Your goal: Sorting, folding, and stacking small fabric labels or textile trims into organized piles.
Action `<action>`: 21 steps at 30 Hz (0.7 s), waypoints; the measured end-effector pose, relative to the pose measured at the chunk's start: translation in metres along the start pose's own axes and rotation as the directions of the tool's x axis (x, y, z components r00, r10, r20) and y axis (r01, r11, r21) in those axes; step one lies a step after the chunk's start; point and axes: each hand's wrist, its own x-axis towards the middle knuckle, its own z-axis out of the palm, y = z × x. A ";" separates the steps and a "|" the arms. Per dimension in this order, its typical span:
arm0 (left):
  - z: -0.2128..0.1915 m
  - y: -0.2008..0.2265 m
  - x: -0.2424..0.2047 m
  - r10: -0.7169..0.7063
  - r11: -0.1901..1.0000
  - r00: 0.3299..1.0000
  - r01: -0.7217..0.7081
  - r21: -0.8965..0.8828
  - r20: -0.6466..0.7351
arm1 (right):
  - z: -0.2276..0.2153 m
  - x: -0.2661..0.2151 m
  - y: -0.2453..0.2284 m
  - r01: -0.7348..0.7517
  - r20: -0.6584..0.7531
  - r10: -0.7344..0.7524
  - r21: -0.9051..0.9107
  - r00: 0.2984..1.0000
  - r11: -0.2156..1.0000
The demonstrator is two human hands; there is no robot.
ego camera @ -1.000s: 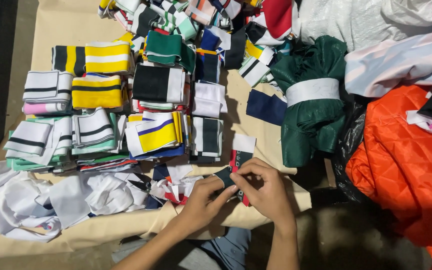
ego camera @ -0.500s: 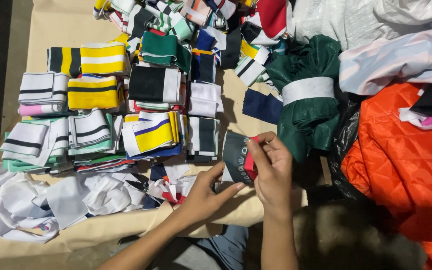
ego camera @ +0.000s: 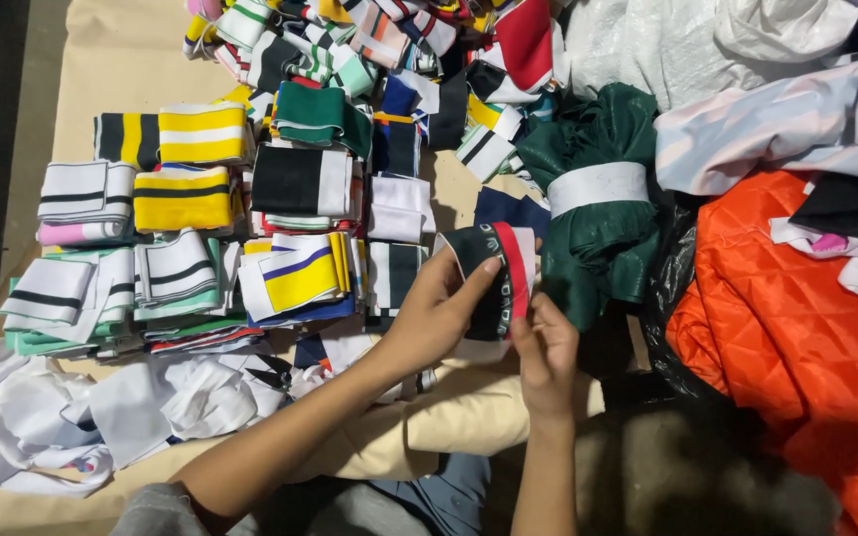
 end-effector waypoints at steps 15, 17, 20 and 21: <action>0.012 -0.054 -0.030 -0.368 0.858 0.876 0.449 -0.249 0.311 | 0.017 0.029 -0.037 -0.136 -0.320 0.173 0.137 0.931 0.981; 0.007 -0.061 -0.029 -0.352 0.885 0.897 0.412 -0.216 0.269 | 0.006 0.031 -0.027 -0.112 -0.310 0.102 -0.017 0.945 0.994; -0.003 -0.084 -0.025 -0.330 0.926 0.932 0.350 -0.142 0.148 | 0.018 0.025 -0.021 -0.105 -0.315 0.048 -0.168 0.948 0.980; -0.007 -0.095 -0.024 -0.317 0.941 0.946 0.323 -0.106 0.065 | 0.026 0.022 -0.020 -0.124 -0.337 0.060 -0.171 0.940 0.978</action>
